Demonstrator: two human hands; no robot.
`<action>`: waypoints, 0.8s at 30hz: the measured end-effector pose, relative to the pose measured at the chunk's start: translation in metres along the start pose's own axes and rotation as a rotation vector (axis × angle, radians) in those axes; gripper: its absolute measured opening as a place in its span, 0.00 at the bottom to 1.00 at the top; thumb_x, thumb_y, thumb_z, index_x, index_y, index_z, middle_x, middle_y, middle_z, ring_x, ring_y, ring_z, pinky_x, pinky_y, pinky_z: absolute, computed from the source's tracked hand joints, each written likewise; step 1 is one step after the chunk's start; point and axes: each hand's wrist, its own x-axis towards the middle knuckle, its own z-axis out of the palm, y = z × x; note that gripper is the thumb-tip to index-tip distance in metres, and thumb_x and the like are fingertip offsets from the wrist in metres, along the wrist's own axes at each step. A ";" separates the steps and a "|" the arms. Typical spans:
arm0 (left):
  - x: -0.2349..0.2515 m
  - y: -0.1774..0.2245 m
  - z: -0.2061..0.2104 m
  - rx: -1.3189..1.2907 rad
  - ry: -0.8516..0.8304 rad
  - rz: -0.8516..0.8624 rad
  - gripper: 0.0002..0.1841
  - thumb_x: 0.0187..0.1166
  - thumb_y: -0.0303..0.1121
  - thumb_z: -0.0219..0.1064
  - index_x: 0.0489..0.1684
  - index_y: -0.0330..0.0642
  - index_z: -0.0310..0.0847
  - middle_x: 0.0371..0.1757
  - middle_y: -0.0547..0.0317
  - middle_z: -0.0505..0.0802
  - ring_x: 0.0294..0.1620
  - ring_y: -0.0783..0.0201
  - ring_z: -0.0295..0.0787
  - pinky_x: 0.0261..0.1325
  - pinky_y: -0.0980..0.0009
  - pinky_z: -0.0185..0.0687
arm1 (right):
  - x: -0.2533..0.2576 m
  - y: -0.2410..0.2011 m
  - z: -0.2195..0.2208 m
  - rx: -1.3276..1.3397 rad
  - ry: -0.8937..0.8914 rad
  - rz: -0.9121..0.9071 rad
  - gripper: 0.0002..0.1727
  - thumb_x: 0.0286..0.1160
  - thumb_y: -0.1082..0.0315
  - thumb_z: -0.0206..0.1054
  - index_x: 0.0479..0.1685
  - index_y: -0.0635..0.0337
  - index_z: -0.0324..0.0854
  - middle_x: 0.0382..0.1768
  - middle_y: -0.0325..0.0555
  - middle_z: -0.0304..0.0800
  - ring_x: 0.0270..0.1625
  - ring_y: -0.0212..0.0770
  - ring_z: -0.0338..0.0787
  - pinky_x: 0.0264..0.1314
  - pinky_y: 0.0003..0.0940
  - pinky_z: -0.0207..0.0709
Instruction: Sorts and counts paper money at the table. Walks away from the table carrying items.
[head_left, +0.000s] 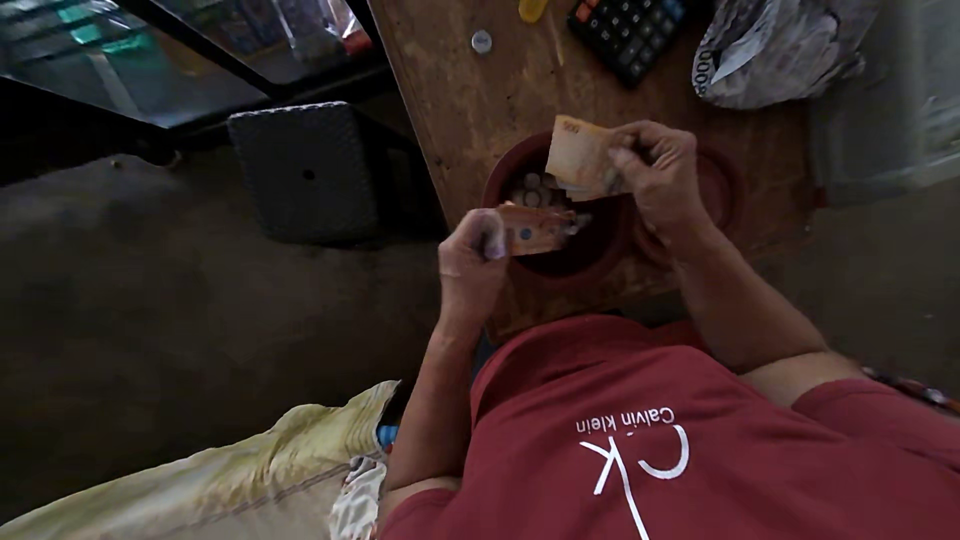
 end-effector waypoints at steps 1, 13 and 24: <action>0.001 0.004 0.006 0.081 -0.055 0.057 0.09 0.76 0.22 0.69 0.50 0.31 0.84 0.40 0.55 0.91 0.39 0.75 0.86 0.46 0.77 0.84 | 0.000 0.001 -0.002 0.096 0.034 0.048 0.08 0.79 0.77 0.61 0.48 0.66 0.84 0.36 0.32 0.90 0.37 0.21 0.88 0.46 0.22 0.85; 0.016 -0.007 0.004 -0.741 -0.111 -0.230 0.15 0.90 0.34 0.55 0.68 0.39 0.73 0.50 0.57 0.96 0.21 0.76 0.85 0.26 0.80 0.83 | -0.017 -0.005 0.001 0.567 0.094 0.389 0.09 0.85 0.75 0.55 0.48 0.59 0.82 0.38 0.38 0.92 0.42 0.33 0.93 0.52 0.35 0.90; 0.007 -0.013 -0.005 -1.084 -0.165 -0.378 0.23 0.89 0.52 0.54 0.70 0.45 0.71 0.61 0.50 0.93 0.42 0.60 0.95 0.47 0.65 0.93 | -0.016 -0.009 0.019 0.597 0.021 0.426 0.09 0.85 0.75 0.56 0.49 0.60 0.82 0.39 0.38 0.93 0.42 0.32 0.93 0.52 0.34 0.90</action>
